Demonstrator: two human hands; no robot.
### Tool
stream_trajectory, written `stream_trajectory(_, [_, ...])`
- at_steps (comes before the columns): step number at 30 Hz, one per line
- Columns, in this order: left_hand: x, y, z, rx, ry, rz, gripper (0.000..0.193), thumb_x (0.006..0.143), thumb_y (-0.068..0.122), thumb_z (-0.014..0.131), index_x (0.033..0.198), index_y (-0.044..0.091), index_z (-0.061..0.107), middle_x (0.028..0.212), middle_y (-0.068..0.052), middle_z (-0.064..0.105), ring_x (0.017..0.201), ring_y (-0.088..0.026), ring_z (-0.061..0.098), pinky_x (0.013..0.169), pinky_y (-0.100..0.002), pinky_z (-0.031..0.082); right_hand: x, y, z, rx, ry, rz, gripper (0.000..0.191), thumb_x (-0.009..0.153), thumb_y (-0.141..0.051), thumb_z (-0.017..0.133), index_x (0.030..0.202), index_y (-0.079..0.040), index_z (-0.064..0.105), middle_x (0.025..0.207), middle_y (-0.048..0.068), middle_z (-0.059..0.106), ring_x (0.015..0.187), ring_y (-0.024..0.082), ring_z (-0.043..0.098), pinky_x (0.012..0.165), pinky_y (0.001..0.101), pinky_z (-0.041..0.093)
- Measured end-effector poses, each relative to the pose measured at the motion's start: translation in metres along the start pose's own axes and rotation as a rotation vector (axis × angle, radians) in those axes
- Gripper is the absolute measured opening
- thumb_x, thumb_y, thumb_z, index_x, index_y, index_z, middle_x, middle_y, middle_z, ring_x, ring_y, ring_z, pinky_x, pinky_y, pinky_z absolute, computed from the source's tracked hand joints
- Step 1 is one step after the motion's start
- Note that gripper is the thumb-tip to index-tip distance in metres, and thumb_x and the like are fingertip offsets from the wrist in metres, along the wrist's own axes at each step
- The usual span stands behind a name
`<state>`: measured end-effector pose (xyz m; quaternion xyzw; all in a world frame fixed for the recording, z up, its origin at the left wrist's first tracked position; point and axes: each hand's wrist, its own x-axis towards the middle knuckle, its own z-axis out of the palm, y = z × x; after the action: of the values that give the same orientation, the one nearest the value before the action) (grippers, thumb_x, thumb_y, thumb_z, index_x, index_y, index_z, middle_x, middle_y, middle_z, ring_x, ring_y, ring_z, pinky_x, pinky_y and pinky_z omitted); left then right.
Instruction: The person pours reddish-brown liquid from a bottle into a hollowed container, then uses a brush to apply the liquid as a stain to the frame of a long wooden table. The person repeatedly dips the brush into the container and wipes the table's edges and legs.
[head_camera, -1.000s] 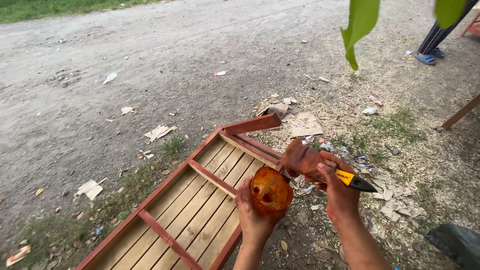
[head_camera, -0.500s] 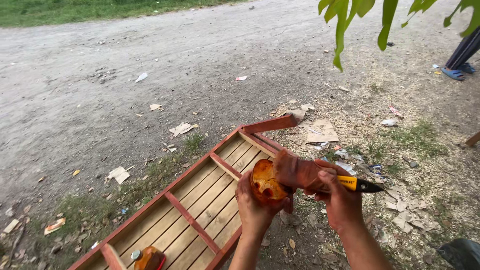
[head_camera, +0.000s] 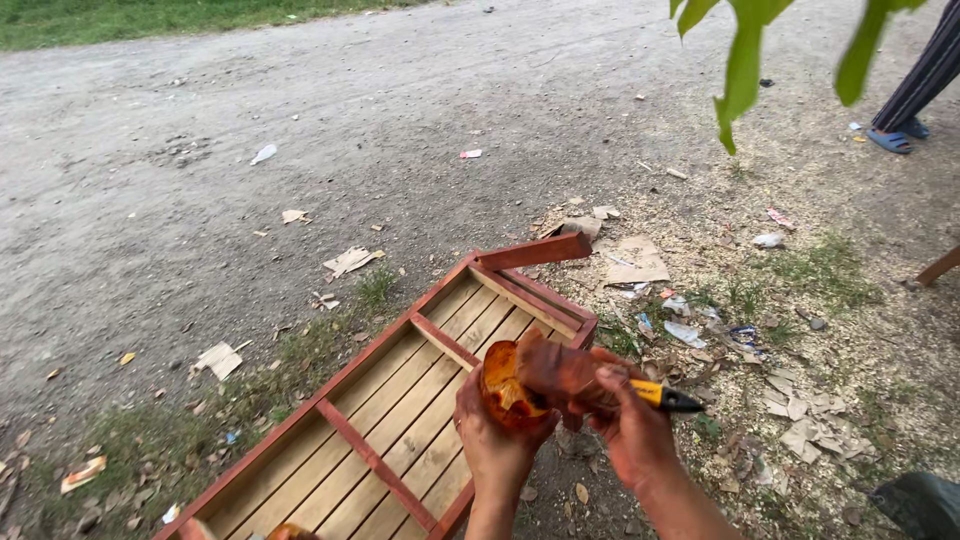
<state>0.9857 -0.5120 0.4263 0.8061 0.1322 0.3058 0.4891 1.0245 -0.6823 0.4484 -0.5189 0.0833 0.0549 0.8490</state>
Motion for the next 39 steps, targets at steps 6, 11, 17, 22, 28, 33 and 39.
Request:
stream_trajectory(6, [0.036, -0.023, 0.054, 0.000, 0.004, 0.012, 0.111, 0.041, 0.029, 0.101, 0.134, 0.001, 0.047, 0.129, -0.019, 0.058, 0.121, -0.039, 0.055, 0.103, -0.047, 0.045, 0.060, 0.020, -0.027, 0.097, 0.013, 0.008, 0.048, 0.085, -0.023, 0.067, 0.133, -0.015, 0.064, 0.084, 0.010, 0.075, 0.067, 0.024, 0.073, 0.052, 0.0289, 0.050])
stream_trajectory(11, [0.077, -0.053, 0.136, -0.058, 0.025, -0.051, 0.109, 0.043, 0.027, 0.099, 0.137, 0.004, 0.047, 0.129, -0.018, 0.057, 0.121, -0.037, 0.056, 0.103, -0.046, 0.046, 0.140, 0.021, -0.098, 0.105, 0.153, -0.138, 0.043, 0.092, -0.023, 0.061, 0.134, -0.014, 0.061, 0.099, 0.009, 0.074, 0.073, 0.023, 0.072, 0.058, 0.0295, 0.054])
stream_trajectory(17, [0.132, -0.079, 0.229, -0.087, 0.073, -0.078, 0.108, 0.045, 0.034, 0.098, 0.136, 0.004, 0.047, 0.127, -0.016, 0.057, 0.120, -0.035, 0.055, 0.103, -0.046, 0.044, 0.263, 0.009, -0.172, -0.034, 0.256, -0.154, 0.041, 0.100, -0.027, 0.065, 0.138, -0.011, 0.063, 0.102, 0.015, 0.068, 0.080, 0.029, 0.072, 0.058, 0.0296, 0.049])
stream_trajectory(22, [0.177, -0.082, 0.269, 0.044, 0.154, -0.067, 0.107, 0.052, 0.033, 0.100, 0.138, 0.000, 0.046, 0.127, -0.018, 0.055, 0.123, -0.036, 0.051, 0.108, -0.048, 0.040, 0.352, -0.016, -0.153, -0.101, 0.201, -0.258, 0.037, 0.088, -0.012, 0.074, 0.125, -0.008, 0.066, 0.112, 0.009, 0.071, 0.092, 0.022, 0.073, 0.068, 0.0360, 0.059])
stream_trajectory(28, [0.206, -0.088, 0.291, -0.122, 0.138, -0.032, 0.098, 0.059, 0.029, 0.097, 0.139, 0.002, 0.048, 0.130, -0.015, 0.053, 0.124, -0.031, 0.054, 0.110, -0.042, 0.044, 0.420, -0.009, -0.085, -0.160, 0.034, -0.311, 0.029, 0.089, -0.011, 0.075, 0.118, -0.008, 0.070, 0.097, 0.003, 0.073, 0.079, 0.011, 0.069, 0.061, 0.0257, 0.054])
stream_trajectory(33, [0.238, -0.097, 0.292, -0.063, 0.076, -0.080, 0.091, 0.059, 0.031, 0.099, 0.132, 0.003, 0.053, 0.127, -0.014, 0.055, 0.122, -0.031, 0.054, 0.107, -0.043, 0.044, 0.433, 0.007, -0.061, -0.537, 0.026, -0.498, 0.020, 0.094, -0.011, 0.076, 0.112, -0.004, 0.075, 0.086, 0.000, 0.069, 0.075, 0.004, 0.058, 0.064, 0.0220, 0.047])
stream_trajectory(39, [0.275, -0.110, 0.298, 0.109, 0.007, 0.092, 0.099, 0.056, 0.033, 0.102, 0.135, 0.001, 0.052, 0.127, -0.016, 0.056, 0.123, -0.035, 0.052, 0.111, -0.052, 0.037, 0.423, 0.011, -0.067, -0.890, 0.146, -0.403, 0.021, 0.085, -0.013, 0.077, 0.105, -0.008, 0.078, 0.082, 0.001, 0.075, 0.073, 0.004, 0.065, 0.067, 0.0219, 0.053])
